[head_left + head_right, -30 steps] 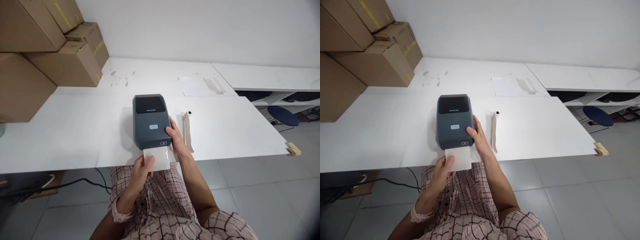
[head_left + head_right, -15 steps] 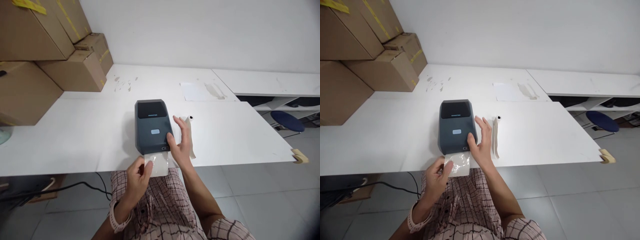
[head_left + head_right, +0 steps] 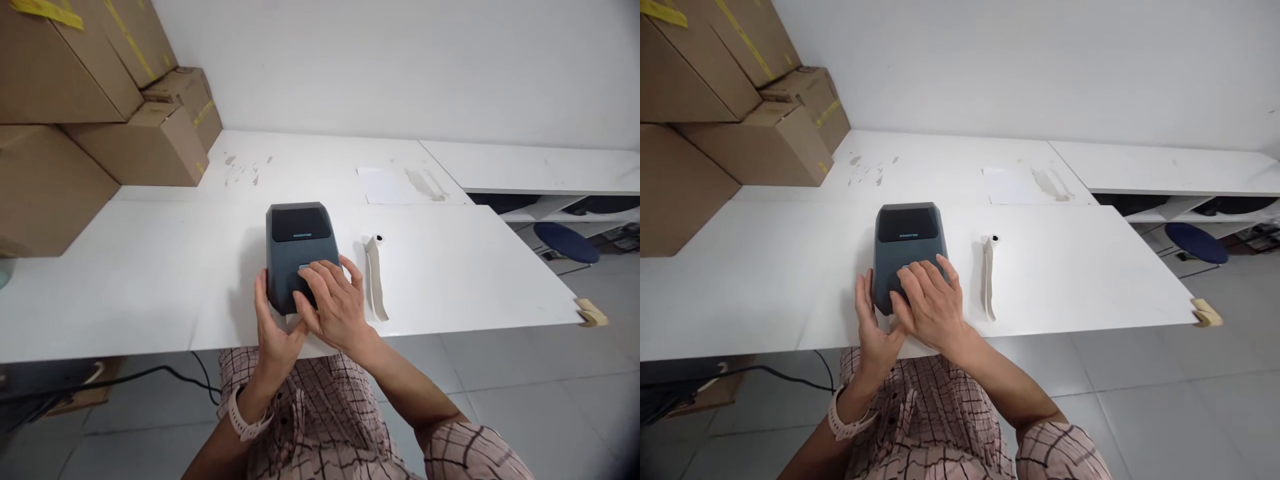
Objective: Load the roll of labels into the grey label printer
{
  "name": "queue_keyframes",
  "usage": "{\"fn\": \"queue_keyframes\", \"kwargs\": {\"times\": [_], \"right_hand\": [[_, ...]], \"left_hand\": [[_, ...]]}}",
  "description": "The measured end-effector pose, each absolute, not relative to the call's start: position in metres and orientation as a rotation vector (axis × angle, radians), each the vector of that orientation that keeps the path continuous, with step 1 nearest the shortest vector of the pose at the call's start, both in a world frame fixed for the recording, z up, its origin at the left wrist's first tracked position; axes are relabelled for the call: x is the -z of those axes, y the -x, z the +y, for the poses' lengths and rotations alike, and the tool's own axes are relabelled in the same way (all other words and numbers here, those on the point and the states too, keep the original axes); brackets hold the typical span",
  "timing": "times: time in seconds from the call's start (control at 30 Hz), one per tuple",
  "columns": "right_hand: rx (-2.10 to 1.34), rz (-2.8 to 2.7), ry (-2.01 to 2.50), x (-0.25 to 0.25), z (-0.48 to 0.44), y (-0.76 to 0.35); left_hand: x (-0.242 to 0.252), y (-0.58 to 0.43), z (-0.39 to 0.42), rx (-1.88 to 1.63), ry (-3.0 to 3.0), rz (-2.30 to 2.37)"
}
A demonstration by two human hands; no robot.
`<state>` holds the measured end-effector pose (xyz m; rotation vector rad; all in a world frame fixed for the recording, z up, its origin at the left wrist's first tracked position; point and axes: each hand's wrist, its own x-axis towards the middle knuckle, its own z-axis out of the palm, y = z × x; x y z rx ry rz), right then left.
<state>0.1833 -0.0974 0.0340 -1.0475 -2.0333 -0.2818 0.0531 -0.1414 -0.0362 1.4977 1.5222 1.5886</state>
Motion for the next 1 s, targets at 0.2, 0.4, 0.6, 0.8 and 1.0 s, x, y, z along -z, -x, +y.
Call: {"fn": "queue_keyframes", "kwargs": {"times": [0.2, 0.4, 0.6, 0.8, 1.0], "right_hand": [[-0.452, -1.593, 1.156, 0.017, -0.119, -0.199], [-0.868, -1.337, 1.254, 0.041, -0.136, -0.202], [-0.747, -1.431, 1.227, 0.01, -0.121, -0.214], [-0.245, -1.812, 1.272, -0.055, -0.047, -0.213], [0.109, -1.912, 1.293, -0.085, 0.039, -0.204]], "left_hand": [[0.036, -0.038, -0.139, -1.422, -1.303, 1.415], [0.042, -0.027, -0.139, -1.511, -1.46, 1.408], [0.022, -0.015, -0.12, -1.57, -1.594, 1.319], [-0.005, 0.011, -0.036, -1.559, -1.532, 1.302], [0.012, 0.013, -0.005, -1.12, -1.258, 1.259]]}}
